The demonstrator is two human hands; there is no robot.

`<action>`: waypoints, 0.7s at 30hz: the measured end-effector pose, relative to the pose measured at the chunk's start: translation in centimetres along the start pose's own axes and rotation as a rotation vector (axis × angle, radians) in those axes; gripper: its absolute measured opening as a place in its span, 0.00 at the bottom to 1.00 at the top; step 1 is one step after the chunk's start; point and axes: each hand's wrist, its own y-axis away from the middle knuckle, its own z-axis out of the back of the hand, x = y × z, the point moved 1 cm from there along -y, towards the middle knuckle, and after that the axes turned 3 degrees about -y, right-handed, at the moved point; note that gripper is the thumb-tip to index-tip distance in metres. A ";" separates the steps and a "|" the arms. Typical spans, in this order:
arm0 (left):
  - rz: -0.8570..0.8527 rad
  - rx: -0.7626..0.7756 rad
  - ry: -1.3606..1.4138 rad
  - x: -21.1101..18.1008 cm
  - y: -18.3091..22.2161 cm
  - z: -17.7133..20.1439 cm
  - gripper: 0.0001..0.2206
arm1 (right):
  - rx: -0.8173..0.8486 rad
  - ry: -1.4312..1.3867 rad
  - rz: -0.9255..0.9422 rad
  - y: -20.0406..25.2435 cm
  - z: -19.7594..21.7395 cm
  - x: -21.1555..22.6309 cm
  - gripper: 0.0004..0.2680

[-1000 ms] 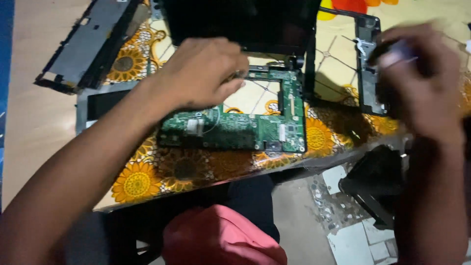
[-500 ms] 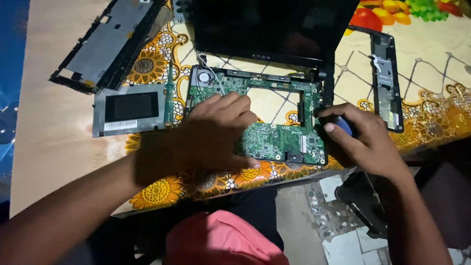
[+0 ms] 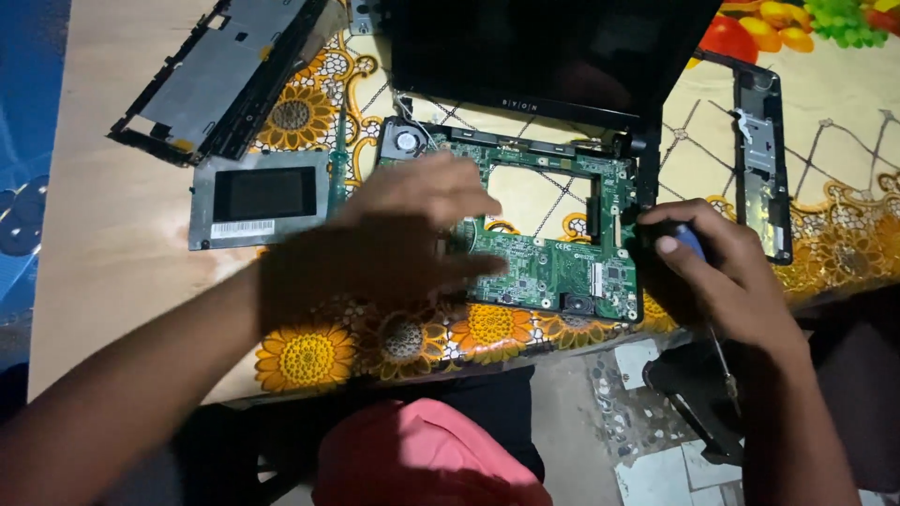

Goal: Disassembling a laptop by removing the keyboard, bezel, and motherboard using a screwdriver.

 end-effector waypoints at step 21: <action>0.316 0.390 -0.182 2.9 1.8 5.6 0.12 | -0.163 -0.284 -0.246 1.1 -1.2 1.9 0.12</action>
